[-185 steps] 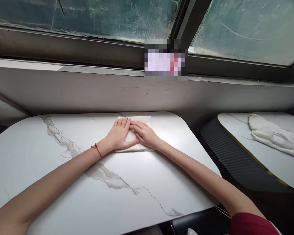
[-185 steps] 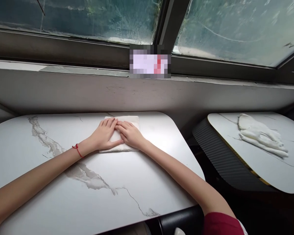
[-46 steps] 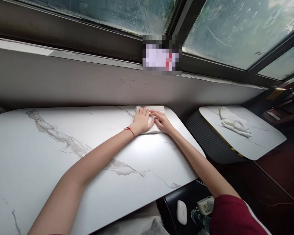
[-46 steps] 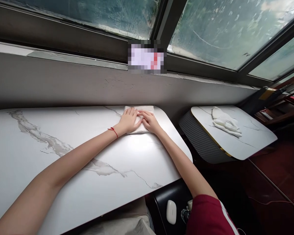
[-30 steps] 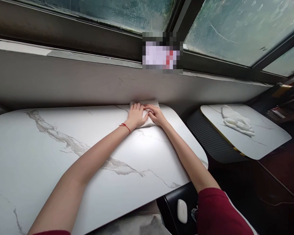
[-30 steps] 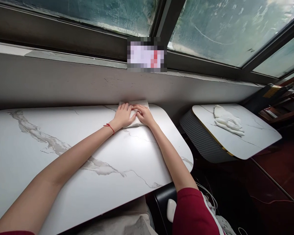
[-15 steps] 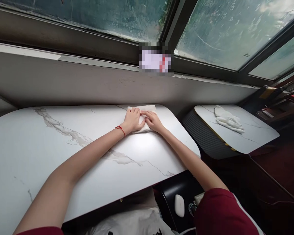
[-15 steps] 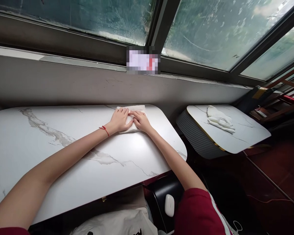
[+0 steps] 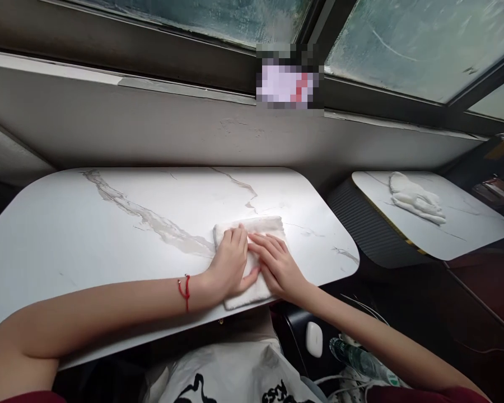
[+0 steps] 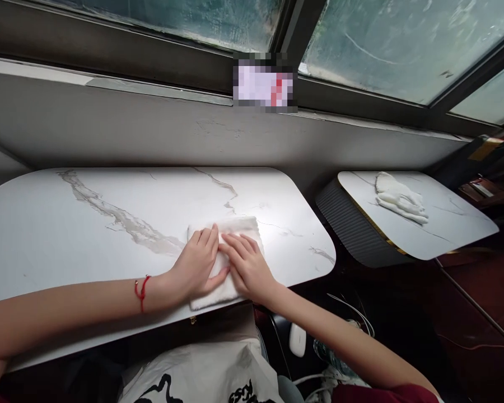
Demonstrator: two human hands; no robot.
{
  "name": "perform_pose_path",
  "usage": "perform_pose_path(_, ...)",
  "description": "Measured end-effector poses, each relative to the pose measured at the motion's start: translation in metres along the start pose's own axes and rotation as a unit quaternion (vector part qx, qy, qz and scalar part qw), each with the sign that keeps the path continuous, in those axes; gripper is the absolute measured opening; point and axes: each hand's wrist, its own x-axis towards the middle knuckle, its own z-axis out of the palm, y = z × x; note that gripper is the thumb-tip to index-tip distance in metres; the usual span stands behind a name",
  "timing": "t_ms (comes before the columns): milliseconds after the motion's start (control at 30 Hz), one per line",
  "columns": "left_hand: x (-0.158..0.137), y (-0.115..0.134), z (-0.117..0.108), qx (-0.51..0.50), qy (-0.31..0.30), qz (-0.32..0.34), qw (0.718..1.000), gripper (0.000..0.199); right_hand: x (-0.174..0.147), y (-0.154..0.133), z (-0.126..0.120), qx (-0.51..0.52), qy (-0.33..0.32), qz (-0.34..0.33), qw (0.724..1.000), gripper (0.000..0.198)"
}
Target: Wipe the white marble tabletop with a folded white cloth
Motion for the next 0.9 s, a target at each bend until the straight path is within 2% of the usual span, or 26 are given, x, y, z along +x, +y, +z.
perform_pose_path(133,-0.014,0.005,-0.002,0.015,-0.035,-0.011,0.999,0.075,-0.003,-0.015,0.000,-0.012,-0.002,-0.011,1.000,0.053)
perform_pose_path(333,-0.003,-0.008,0.000,-0.019,-0.027,-0.027,0.999,0.074,0.012,-0.003,0.003,-0.018,-0.002,-0.002,1.000,0.064)
perform_pose_path(500,0.017,-0.039,0.013,-0.041,-0.002,-0.051,0.998,0.076,0.041,0.024,0.013,-0.024,-0.031,-0.002,0.999,0.071)
perform_pose_path(700,0.040,-0.081,0.037,-0.076,0.054,-0.093,0.991,0.079,0.088,0.053,0.029,-0.033,-0.052,-0.001,0.998,0.059)
perform_pose_path(900,0.048,-0.113,0.049,-0.092,0.083,-0.113,0.986,0.075,0.125,0.069,0.043,-0.052,-0.068,-0.017,0.996,0.056)
